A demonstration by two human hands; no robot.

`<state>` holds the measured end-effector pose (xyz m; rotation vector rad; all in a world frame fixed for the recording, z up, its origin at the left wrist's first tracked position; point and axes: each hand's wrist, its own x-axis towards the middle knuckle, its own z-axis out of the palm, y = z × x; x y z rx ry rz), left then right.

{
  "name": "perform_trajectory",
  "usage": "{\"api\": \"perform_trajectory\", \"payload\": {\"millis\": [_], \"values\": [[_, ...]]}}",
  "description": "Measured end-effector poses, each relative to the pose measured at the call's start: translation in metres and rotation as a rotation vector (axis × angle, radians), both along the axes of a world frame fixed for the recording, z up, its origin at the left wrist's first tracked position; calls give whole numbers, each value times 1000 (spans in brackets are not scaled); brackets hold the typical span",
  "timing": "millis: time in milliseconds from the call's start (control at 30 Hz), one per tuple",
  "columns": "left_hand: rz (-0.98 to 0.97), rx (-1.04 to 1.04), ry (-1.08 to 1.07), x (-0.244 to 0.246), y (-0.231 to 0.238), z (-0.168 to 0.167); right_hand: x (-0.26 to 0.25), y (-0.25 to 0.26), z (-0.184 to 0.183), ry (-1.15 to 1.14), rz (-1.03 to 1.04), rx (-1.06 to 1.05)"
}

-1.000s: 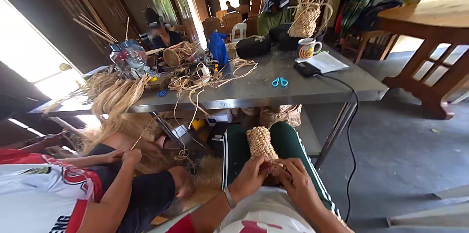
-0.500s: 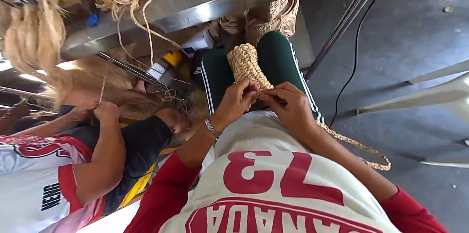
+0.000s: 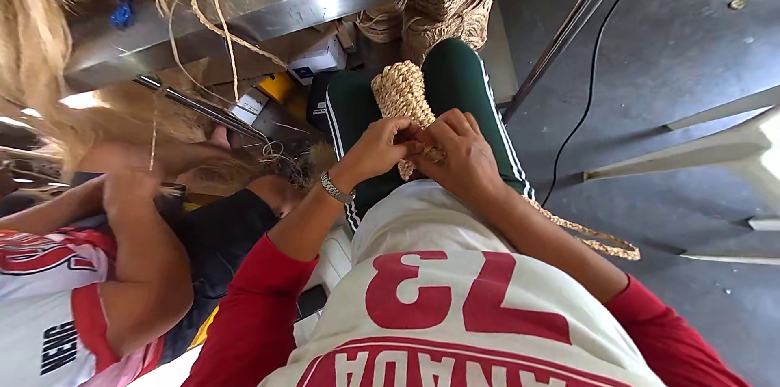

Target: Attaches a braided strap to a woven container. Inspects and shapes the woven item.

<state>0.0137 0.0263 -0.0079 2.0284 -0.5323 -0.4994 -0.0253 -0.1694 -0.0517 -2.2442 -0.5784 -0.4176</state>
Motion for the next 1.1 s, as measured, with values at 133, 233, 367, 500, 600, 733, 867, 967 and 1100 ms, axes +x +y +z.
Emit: {"api": "perform_trajectory", "payload": {"millis": [133, 233, 367, 500, 600, 733, 867, 967, 1100], "values": [[-23, 79, -45, 7, -8, 7, 4, -3, 3, 20, -23, 11], [-37, 149, -82, 10, -9, 15, 3, -5, 7, 33, -17, 35], [-58, 249, -264, 1, -14, 30, 1, -6, 11, 51, 0, 76], [-73, 314, -377, -3, -19, 40, 2, -8, 13, 64, -3, 116], [-2, 141, -283, 2, -14, 21, 4, -11, 9, 85, -1, 113], [111, -95, -208, -16, -6, -5, 0, -19, 4, 72, 18, 131], [304, 17, -278, -45, 0, -20, -5, -16, -3, 27, 22, 169], [310, 92, -260, -55, -12, -23, -8, -13, -2, 19, 24, 173], [290, 150, -498, -45, -37, -21, -9, -16, -2, 55, 15, 160]]}}
